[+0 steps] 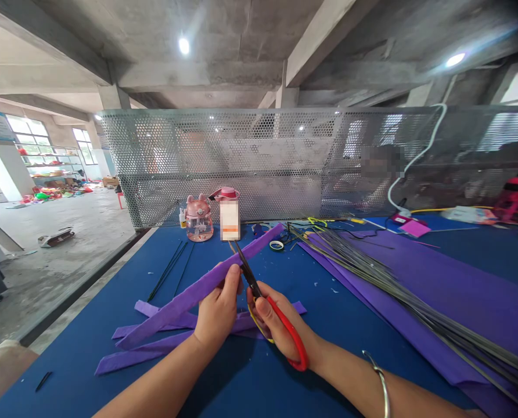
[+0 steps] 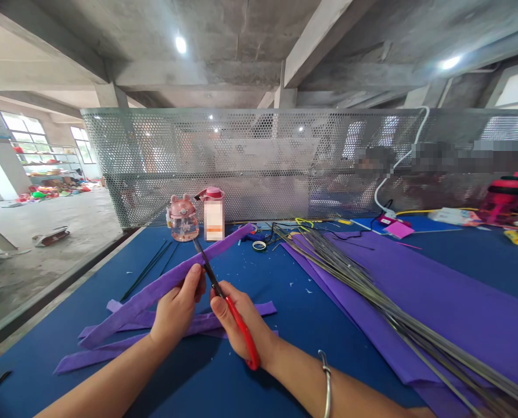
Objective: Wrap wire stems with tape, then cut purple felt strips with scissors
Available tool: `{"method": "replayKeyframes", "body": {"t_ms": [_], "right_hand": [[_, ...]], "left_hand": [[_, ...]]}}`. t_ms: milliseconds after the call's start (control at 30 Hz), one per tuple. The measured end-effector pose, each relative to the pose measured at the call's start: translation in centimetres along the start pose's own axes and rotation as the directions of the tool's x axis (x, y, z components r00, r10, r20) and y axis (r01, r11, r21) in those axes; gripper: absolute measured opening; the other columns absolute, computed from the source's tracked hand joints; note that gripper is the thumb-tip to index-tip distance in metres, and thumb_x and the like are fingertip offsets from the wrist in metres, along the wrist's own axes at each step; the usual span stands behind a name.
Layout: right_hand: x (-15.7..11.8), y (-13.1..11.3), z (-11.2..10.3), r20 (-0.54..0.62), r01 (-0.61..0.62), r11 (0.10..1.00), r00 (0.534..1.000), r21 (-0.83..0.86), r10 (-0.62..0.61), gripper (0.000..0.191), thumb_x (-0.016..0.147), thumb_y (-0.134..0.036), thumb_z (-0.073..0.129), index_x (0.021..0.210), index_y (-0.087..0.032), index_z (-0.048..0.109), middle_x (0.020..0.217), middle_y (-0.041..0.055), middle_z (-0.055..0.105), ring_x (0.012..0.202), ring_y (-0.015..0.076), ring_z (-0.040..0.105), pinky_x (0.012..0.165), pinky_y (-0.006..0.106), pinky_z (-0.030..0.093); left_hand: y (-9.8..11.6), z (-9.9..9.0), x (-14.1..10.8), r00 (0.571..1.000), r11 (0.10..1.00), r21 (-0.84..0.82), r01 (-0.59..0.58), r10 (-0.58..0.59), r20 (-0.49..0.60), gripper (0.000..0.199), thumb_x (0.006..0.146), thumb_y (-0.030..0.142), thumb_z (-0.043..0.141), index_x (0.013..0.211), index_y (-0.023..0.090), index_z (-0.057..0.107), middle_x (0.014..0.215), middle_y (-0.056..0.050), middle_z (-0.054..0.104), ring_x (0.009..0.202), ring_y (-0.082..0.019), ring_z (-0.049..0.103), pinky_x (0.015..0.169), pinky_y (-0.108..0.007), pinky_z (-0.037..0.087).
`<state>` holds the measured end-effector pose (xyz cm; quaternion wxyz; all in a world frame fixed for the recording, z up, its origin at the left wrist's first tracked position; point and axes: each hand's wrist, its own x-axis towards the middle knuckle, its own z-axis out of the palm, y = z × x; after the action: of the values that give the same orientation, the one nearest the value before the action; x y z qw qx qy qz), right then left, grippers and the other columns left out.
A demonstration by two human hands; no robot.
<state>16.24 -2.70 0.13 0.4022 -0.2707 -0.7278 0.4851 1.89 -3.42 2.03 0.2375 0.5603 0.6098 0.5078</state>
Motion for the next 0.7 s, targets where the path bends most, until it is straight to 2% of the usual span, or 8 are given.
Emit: {"method": "replayKeyframes", "body": {"t_ms": [267, 400, 533, 700], "right_hand": [[0.0, 0.1, -0.1, -0.001, 0.002, 1.0, 1.0, -0.007, -0.002, 0.045, 0.086, -0.062, 0.037, 0.086, -0.019, 0.048, 0.065, -0.0026, 0.033, 0.058, 0.012, 0.03, 0.051, 0.024, 0.028], [0.0, 0.0, -0.2, 0.057, 0.033, 0.999, 0.998, 0.022, -0.034, 0.057, 0.08, -0.073, 0.034, 0.093, -0.019, 0.047, 0.07, -0.0018, 0.034, 0.061, 0.0124, 0.029, 0.053, 0.025, 0.029], [0.0, -0.4, -0.2, 0.125, 0.062, 0.996, 0.99, 0.062, -0.069, 0.064, 0.077, -0.076, 0.032, 0.104, -0.019, 0.046, 0.075, -0.001, 0.034, 0.061, 0.0123, 0.029, 0.054, 0.025, 0.03], [-0.1, -0.7, -0.3, 0.127, 0.061, 0.998, 0.99, 0.025, -0.064, 0.064, 0.079, -0.073, 0.034, 0.11, -0.019, 0.047, 0.074, -0.0016, 0.034, 0.062, 0.012, 0.028, 0.055, 0.025, 0.03]], "left_hand": [[0.3, 0.0, 0.1, 0.999, 1.0, 0.004, 0.025, -0.025, 0.044, 0.052, 0.084, 0.057, 0.032, 0.06, 0.02, 0.058, 0.056, -0.003, 0.061, 0.064, -0.018, 0.061, 0.068, -0.027, 0.043], [0.8, -0.1, 0.0, 0.999, 0.999, 0.003, 0.038, -0.038, 0.023, 0.052, 0.085, 0.057, 0.031, 0.054, 0.021, 0.052, 0.056, -0.002, 0.061, 0.062, -0.017, 0.06, 0.068, -0.026, 0.042], [1.1, -0.2, -0.1, 0.999, 0.999, 0.03, 0.029, -0.029, 0.013, 0.052, 0.085, 0.055, 0.032, 0.053, 0.021, 0.053, 0.052, -0.002, 0.058, 0.058, -0.017, 0.058, 0.066, -0.027, 0.042], [0.9, -0.2, -0.1, 1.0, 0.998, 0.062, 0.012, -0.012, -0.01, 0.051, 0.085, 0.054, 0.035, 0.053, 0.021, 0.057, 0.051, -0.002, 0.057, 0.057, -0.017, 0.057, 0.064, -0.027, 0.042]]}}
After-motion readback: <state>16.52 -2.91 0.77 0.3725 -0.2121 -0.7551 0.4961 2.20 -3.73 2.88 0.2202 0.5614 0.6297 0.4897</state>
